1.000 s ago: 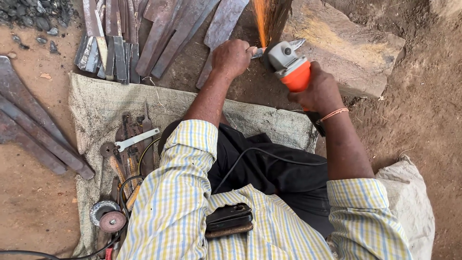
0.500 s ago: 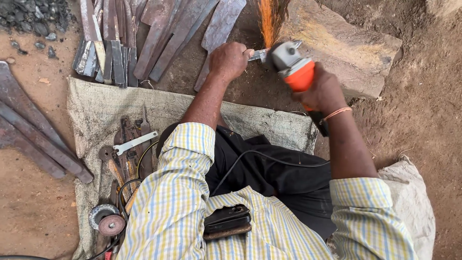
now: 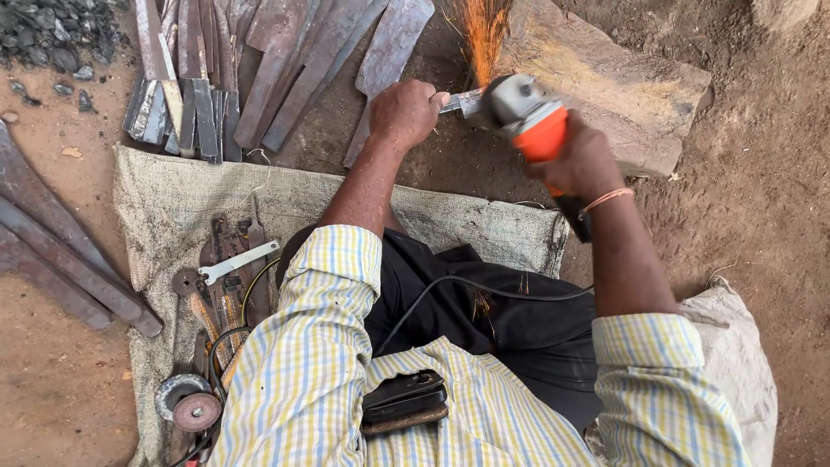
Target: Grinding and sharpening metal blades using an angle grinder.
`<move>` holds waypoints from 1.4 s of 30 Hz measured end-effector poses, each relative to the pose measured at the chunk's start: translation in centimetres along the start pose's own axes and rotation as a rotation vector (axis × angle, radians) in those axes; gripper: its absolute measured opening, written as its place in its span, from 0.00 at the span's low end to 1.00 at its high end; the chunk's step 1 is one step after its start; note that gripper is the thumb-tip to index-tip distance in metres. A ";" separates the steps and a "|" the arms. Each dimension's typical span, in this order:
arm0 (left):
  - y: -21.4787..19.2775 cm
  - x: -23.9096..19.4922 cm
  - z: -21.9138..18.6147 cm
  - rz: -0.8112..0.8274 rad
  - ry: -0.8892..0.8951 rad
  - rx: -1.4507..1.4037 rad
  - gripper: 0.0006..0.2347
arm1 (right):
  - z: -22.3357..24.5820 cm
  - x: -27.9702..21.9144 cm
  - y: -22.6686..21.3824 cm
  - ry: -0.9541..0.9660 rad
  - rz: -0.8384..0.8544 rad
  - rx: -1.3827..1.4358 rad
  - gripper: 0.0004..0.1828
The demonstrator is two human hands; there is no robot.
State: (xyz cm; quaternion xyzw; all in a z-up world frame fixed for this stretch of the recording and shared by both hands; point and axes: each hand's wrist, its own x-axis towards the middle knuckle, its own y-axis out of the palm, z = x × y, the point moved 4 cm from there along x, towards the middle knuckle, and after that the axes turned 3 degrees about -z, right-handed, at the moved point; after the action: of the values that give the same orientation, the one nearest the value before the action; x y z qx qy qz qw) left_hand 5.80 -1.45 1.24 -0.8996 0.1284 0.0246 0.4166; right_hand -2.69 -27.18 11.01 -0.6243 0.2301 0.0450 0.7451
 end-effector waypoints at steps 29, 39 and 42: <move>1.1 0.7 4.5 -0.131 0.135 -0.060 0.13 | -8.1 2.9 -0.3 -0.056 -0.274 0.376 0.48; -0.6 0.5 3.6 0.028 -0.049 -0.017 0.16 | -3.9 0.6 1.0 -0.062 -0.154 0.128 0.44; -0.6 0.6 3.6 0.030 -0.044 -0.030 0.17 | -4.3 2.1 0.0 -0.003 -0.150 0.159 0.45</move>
State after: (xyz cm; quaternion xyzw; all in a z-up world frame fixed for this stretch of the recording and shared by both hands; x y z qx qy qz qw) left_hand 6.74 1.49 -0.77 -0.9030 0.1324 0.0526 0.4053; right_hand -2.07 -31.76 9.66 -0.5788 0.1845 -0.0281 0.7938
